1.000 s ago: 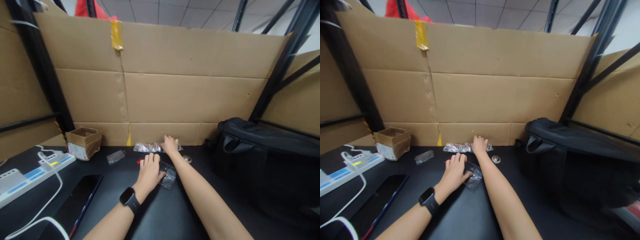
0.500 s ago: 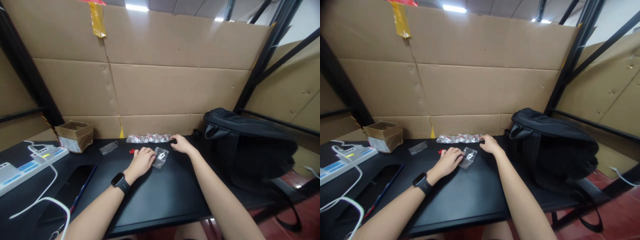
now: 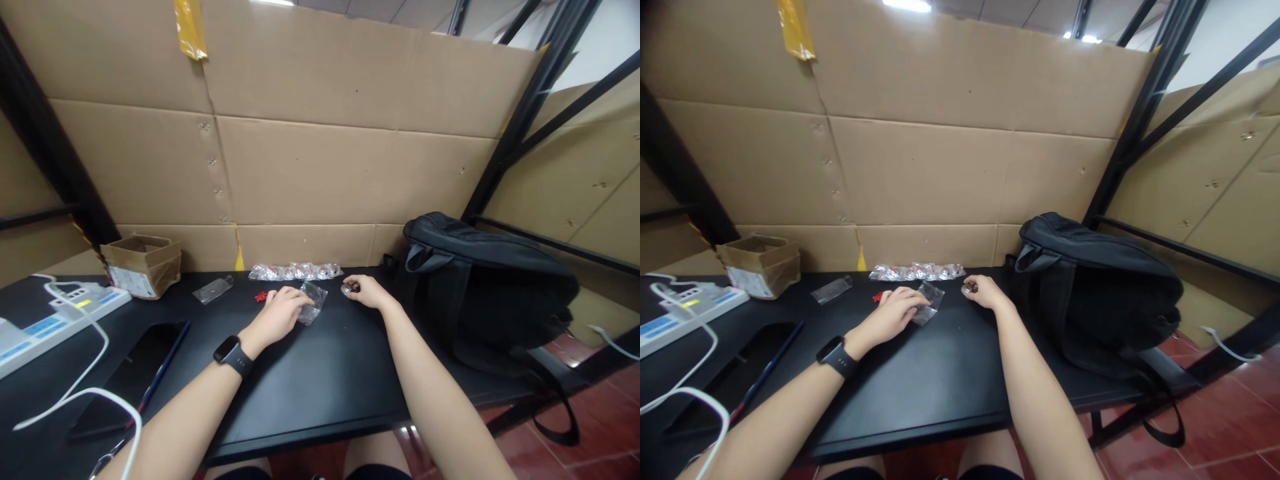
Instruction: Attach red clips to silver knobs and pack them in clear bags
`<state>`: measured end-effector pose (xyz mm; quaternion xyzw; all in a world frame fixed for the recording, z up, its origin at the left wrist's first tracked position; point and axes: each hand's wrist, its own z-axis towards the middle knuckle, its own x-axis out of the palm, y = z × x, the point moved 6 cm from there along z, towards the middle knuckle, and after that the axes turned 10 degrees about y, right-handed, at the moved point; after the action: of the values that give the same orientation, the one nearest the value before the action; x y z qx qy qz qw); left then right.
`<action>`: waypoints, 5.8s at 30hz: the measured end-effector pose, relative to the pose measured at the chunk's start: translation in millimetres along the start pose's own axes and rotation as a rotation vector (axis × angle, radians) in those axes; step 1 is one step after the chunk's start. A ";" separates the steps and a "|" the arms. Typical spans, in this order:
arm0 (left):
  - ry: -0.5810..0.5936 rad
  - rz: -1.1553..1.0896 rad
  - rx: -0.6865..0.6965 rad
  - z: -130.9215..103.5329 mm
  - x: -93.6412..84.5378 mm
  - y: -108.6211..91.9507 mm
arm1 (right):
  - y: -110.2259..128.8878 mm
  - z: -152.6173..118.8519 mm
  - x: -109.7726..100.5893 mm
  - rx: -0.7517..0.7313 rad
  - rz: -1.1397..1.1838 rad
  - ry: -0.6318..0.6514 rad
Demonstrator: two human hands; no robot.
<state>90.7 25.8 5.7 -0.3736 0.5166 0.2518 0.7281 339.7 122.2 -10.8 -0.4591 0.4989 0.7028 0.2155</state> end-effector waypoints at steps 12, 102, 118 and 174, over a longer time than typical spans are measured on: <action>0.038 0.017 0.009 -2.2 -5.4 7.2 | 6.2 -3.0 -11.1 -0.030 0.123 -0.092; -0.521 -0.570 -0.061 -2.2 -30.2 6.0 | 132.7 -19.0 36.1 -0.348 0.944 -0.135; -0.519 -0.656 -0.051 1.8 -25.6 12.3 | 129.7 -16.0 35.0 -0.361 0.786 -0.146; -0.128 -0.037 -0.266 -13.0 -38.2 83.5 | 19.9 -5.6 -13.5 -0.116 0.192 -0.290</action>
<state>7.5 65.7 15.5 -0.4596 0.4243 0.3276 0.7081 333.6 111.1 10.4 -0.3151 0.4628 0.8065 0.1901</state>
